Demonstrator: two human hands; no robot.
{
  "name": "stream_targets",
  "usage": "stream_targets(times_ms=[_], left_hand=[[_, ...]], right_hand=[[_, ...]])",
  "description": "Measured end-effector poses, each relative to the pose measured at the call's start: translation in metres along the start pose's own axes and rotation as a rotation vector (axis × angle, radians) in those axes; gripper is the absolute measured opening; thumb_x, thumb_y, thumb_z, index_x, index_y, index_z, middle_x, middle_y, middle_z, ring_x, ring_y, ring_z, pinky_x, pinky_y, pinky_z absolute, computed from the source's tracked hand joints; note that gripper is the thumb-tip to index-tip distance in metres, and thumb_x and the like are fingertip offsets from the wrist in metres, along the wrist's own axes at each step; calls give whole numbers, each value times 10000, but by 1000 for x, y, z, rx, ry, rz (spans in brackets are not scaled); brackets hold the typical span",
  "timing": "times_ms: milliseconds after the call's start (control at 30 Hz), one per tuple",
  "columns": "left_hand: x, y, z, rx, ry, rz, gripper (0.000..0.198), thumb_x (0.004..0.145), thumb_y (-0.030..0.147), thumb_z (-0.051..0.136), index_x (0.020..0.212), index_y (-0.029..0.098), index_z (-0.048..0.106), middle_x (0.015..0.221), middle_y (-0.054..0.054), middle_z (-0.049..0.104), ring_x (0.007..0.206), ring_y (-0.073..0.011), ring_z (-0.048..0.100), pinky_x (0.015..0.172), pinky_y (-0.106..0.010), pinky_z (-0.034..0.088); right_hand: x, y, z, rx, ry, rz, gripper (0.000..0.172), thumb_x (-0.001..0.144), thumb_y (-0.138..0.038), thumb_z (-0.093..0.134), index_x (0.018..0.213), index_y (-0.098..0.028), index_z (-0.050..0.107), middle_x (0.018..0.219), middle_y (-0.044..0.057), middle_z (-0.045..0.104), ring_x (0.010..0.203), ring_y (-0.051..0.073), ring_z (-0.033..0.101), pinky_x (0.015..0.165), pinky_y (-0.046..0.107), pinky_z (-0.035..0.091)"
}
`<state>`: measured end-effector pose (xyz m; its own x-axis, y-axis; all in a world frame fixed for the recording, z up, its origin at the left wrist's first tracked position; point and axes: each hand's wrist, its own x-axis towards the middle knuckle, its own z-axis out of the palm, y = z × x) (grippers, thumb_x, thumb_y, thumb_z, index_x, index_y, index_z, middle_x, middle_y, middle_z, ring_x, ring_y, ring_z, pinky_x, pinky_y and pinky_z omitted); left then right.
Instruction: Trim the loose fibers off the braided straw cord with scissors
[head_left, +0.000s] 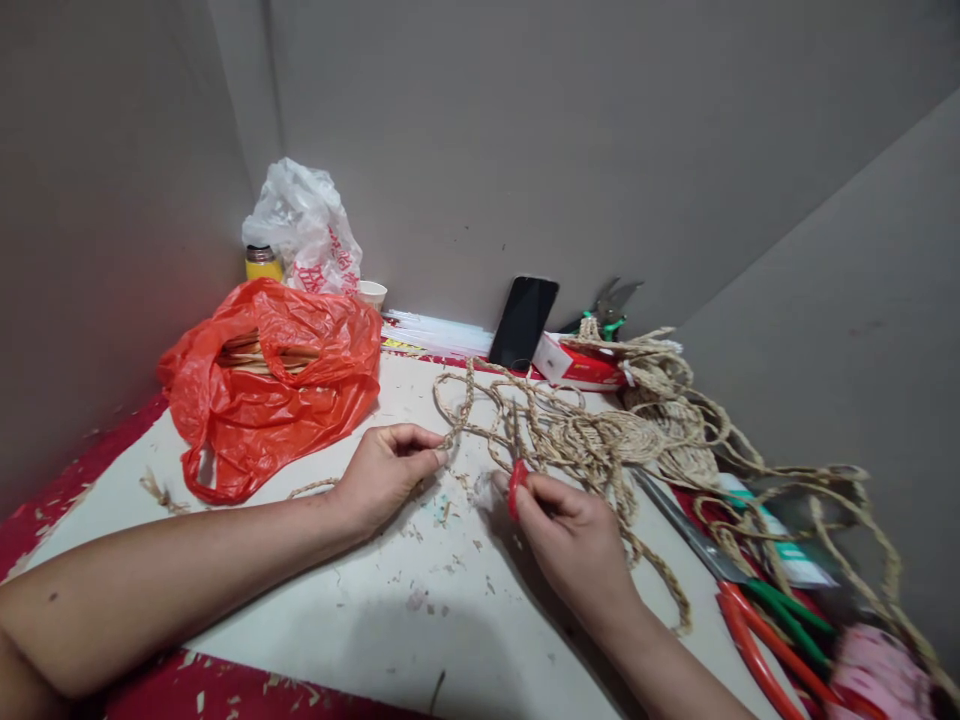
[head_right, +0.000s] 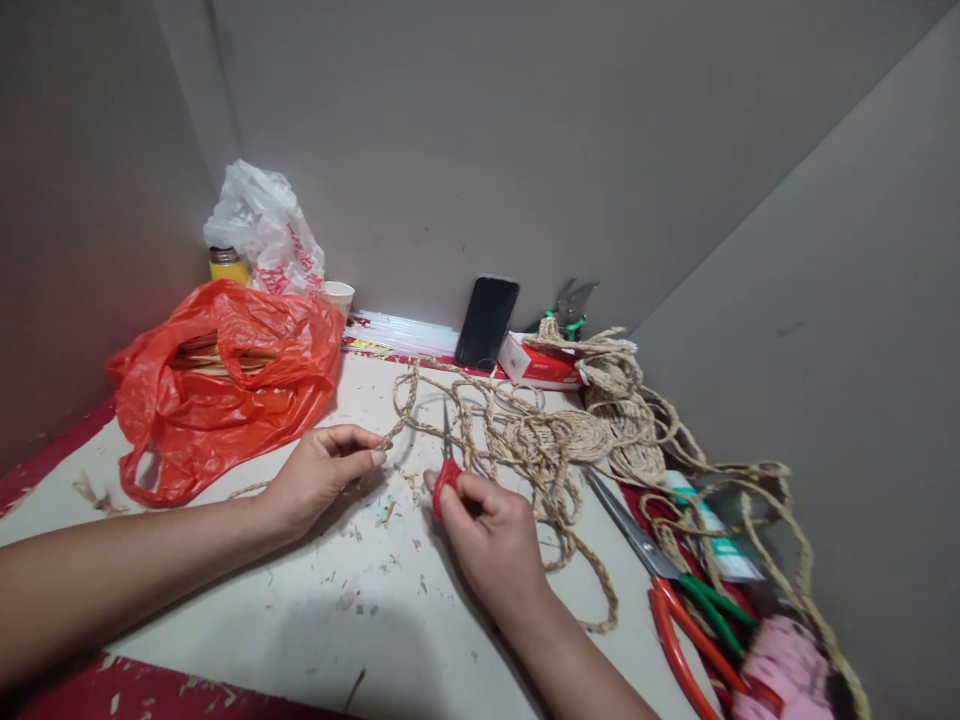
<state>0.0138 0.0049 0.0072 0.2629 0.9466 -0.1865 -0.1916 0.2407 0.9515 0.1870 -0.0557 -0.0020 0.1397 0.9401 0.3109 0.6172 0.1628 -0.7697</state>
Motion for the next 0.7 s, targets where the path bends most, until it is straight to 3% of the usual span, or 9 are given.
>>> stream_targets(times_ms=[100,300,500,700], left_hand=[[-2,-2,1,9,-34,-6,235,584,271,773,743,135,667,630,9,594,548,-75,469,552,-224,347],[-8,-4,1,73,-190,67,255,628,296,761,807,138,672,634,18,548,575,-79,449,562,-220,343],[-18,-5,3,221,-317,77,155,691,238,698,814,150,662,607,43,462,565,-74,377,534,-208,298],[-23,-4,5,277,-324,119,132,726,259,667,797,149,650,620,30,487,582,-87,396,544,-212,315]], right_hand=[[2,-6,-1,154,0,138,420,817,-457,532,494,-207,434,481,-40,357,471,107,339,446,235,276],[2,-10,-1,318,-49,257,442,776,-562,595,548,-185,567,518,-10,481,517,132,422,486,254,330],[5,-6,2,651,-100,399,303,712,-455,733,669,-164,663,493,-35,472,488,101,379,477,235,301],[7,-9,-1,704,-108,416,276,617,-389,801,615,-153,658,507,-34,483,493,91,370,473,225,295]])
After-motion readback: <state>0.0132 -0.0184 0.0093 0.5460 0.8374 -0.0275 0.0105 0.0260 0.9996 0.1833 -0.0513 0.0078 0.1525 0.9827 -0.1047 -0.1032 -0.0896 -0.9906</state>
